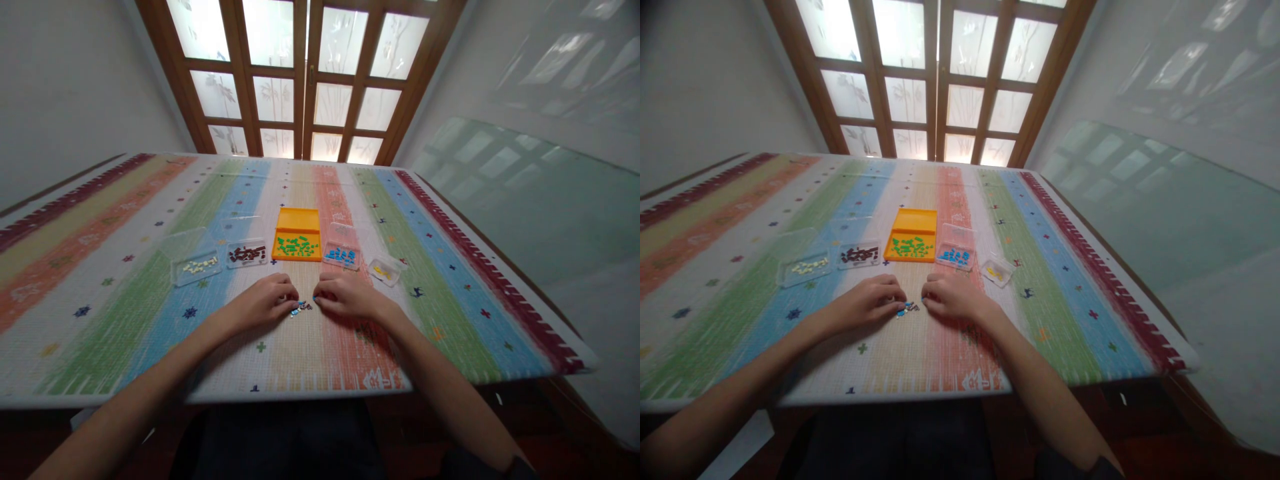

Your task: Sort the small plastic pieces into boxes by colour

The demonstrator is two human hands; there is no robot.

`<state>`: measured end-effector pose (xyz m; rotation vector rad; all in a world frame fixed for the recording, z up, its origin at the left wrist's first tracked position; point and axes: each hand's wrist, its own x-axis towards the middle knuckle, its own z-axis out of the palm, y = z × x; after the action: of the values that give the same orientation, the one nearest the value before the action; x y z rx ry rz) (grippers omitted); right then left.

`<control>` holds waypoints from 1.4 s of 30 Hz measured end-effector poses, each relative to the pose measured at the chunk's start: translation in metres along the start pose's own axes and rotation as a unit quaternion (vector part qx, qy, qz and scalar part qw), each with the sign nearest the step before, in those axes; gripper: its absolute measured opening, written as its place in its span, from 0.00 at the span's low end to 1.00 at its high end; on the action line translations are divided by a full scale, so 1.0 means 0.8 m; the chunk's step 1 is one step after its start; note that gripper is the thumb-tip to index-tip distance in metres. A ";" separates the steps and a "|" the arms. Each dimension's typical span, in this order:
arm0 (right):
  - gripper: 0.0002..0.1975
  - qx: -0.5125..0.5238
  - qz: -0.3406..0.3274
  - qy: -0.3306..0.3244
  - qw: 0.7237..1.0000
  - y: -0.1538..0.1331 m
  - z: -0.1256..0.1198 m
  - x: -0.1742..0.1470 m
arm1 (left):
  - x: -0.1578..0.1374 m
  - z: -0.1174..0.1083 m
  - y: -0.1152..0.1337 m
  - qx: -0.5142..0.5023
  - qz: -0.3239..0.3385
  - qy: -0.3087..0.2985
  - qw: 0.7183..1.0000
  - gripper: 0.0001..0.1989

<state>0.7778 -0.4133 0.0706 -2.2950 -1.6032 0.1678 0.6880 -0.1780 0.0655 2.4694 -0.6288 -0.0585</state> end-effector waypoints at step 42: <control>0.09 -0.004 0.038 0.060 0.997 -0.004 0.019 0.019 | 0.010 0.000 -0.006 -0.036 -0.032 0.067 0.997 0.12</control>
<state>0.7760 -0.3948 0.0587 -2.3255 -1.4622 0.0406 0.6974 -0.1778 0.0637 2.4009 -0.4823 0.0588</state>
